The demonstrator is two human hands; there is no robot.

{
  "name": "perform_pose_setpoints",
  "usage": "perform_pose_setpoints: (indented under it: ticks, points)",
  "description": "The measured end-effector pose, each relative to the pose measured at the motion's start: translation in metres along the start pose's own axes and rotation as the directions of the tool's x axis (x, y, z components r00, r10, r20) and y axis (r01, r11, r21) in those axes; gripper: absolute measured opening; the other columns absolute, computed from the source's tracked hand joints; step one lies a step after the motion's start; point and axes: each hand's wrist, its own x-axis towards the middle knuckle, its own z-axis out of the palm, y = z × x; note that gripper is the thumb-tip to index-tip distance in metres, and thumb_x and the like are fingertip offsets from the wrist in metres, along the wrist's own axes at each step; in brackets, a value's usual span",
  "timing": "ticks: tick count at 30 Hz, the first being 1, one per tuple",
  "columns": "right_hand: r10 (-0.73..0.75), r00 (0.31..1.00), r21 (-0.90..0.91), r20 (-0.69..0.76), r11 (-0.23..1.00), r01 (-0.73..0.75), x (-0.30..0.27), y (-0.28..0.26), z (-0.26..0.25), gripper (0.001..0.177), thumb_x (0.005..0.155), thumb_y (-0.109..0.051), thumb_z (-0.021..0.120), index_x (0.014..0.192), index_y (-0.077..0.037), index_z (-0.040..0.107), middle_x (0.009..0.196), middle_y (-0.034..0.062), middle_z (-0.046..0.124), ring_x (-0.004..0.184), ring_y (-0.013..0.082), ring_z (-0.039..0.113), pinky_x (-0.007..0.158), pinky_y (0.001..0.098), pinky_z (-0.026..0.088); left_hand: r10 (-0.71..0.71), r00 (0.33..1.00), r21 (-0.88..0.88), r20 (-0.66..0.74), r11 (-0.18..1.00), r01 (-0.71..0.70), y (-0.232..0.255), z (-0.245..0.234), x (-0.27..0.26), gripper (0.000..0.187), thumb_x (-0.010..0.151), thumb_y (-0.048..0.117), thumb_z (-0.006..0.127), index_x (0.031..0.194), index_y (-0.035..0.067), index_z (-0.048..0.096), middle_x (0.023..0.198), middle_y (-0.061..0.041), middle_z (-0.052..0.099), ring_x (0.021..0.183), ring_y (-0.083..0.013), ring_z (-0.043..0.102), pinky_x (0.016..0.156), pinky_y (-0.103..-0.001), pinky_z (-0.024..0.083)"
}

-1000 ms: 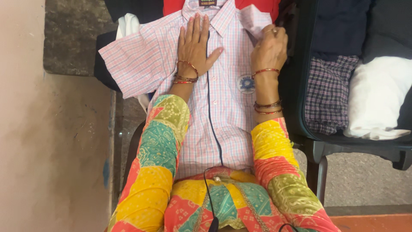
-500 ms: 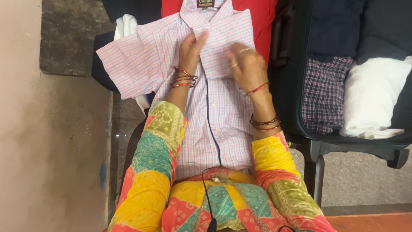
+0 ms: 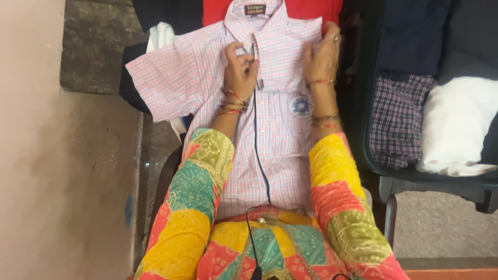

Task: The person folds a checkered shirt and a red garment on a chair, buttoning the shirt and smoothing the fabric before placing the folded items into a suitcase. The person then picks up a black garment to begin folding it.

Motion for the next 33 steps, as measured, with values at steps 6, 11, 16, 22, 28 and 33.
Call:
perform_pose_setpoints:
  ticks: [6, 11, 16, 22, 28, 33]
  points:
    - [-0.377, 0.910, -0.098, 0.173, 0.913, 0.397, -0.038, -0.041, 0.007, 0.068, 0.112, -0.033, 0.065, 0.165, -0.006, 0.032, 0.169, 0.0286, 0.030, 0.157, 0.0480, 0.027, 0.130, 0.0511, 0.026, -0.122, 0.990, 0.234, 0.076, 0.967, 0.102, 0.017, -0.001, -0.006, 0.026, 0.100, 0.009, 0.066, 0.125, 0.010, 0.069, 0.098, -0.008, 0.080, 0.073, -0.0169, 0.077, 0.066, -0.026, 0.058]
    - [-0.098, 0.940, -0.366, 0.328, 0.904, 0.222, -0.031, -0.036, 0.023, 0.074, 0.106, -0.058, 0.052, 0.162, -0.012, 0.036, 0.163, 0.0308, 0.026, 0.152, 0.0506, 0.020, 0.123, 0.0583, 0.019, 0.204, 0.978, 0.328, 0.046, 0.922, -0.207, 0.021, 0.002, -0.008, 0.039, 0.095, 0.009, 0.068, 0.134, 0.002, 0.063, 0.116, -0.015, 0.068, 0.091, -0.0260, 0.069, 0.075, -0.031, 0.058]
    - [-0.085, 0.941, -0.307, 0.327, 0.932, 0.191, -0.030, -0.033, 0.021, 0.074, 0.107, -0.058, 0.048, 0.164, -0.013, 0.032, 0.166, 0.0305, 0.023, 0.153, 0.0510, 0.017, 0.124, 0.0588, 0.016, 0.081, 0.996, 0.459, -0.049, 0.887, -0.050, 0.033, -0.001, -0.012, 0.038, 0.099, 0.017, 0.068, 0.134, 0.008, 0.059, 0.129, -0.013, 0.065, 0.108, -0.0245, 0.066, 0.095, -0.037, 0.054]
    - [-0.201, 0.936, -0.129, 0.288, 0.961, 0.246, -0.039, -0.049, 0.030, 0.066, 0.113, -0.048, 0.042, 0.168, -0.017, 0.023, 0.173, 0.0230, 0.020, 0.160, 0.0455, 0.016, 0.128, 0.0571, 0.015, 0.077, 0.961, 0.808, 0.266, 0.526, -0.266, 0.036, -0.006, 0.000, 0.066, 0.103, 0.032, 0.052, 0.157, -0.001, 0.034, 0.162, -0.021, 0.036, 0.153, -0.0357, 0.029, 0.125, -0.054, 0.020]
    - [-0.066, 0.887, -0.297, 0.457, 0.929, 0.222, -0.036, -0.057, 0.045, 0.063, 0.109, -0.051, 0.031, 0.166, -0.023, 0.024, 0.171, 0.0181, 0.020, 0.157, 0.0411, 0.016, 0.126, 0.0551, 0.012, -0.164, 0.929, 0.835, 0.331, 0.509, -0.208, 0.020, -0.003, 0.005, 0.068, 0.106, 0.037, 0.043, 0.161, 0.001, 0.026, 0.170, -0.016, 0.023, 0.157, -0.0317, 0.020, 0.127, -0.053, 0.013]
    - [-0.091, 0.887, -0.291, 0.453, 0.925, 0.244, -0.034, -0.057, 0.042, 0.065, 0.108, -0.053, 0.033, 0.165, -0.022, 0.024, 0.170, 0.0206, 0.021, 0.156, 0.0437, 0.016, 0.124, 0.0554, 0.011, -0.198, 0.889, 0.812, 0.413, 0.522, -0.261, 0.026, -0.016, 0.009, 0.072, 0.102, 0.038, 0.047, 0.160, 0.001, 0.027, 0.168, -0.017, 0.024, 0.155, -0.0304, 0.022, 0.125, -0.049, 0.017]
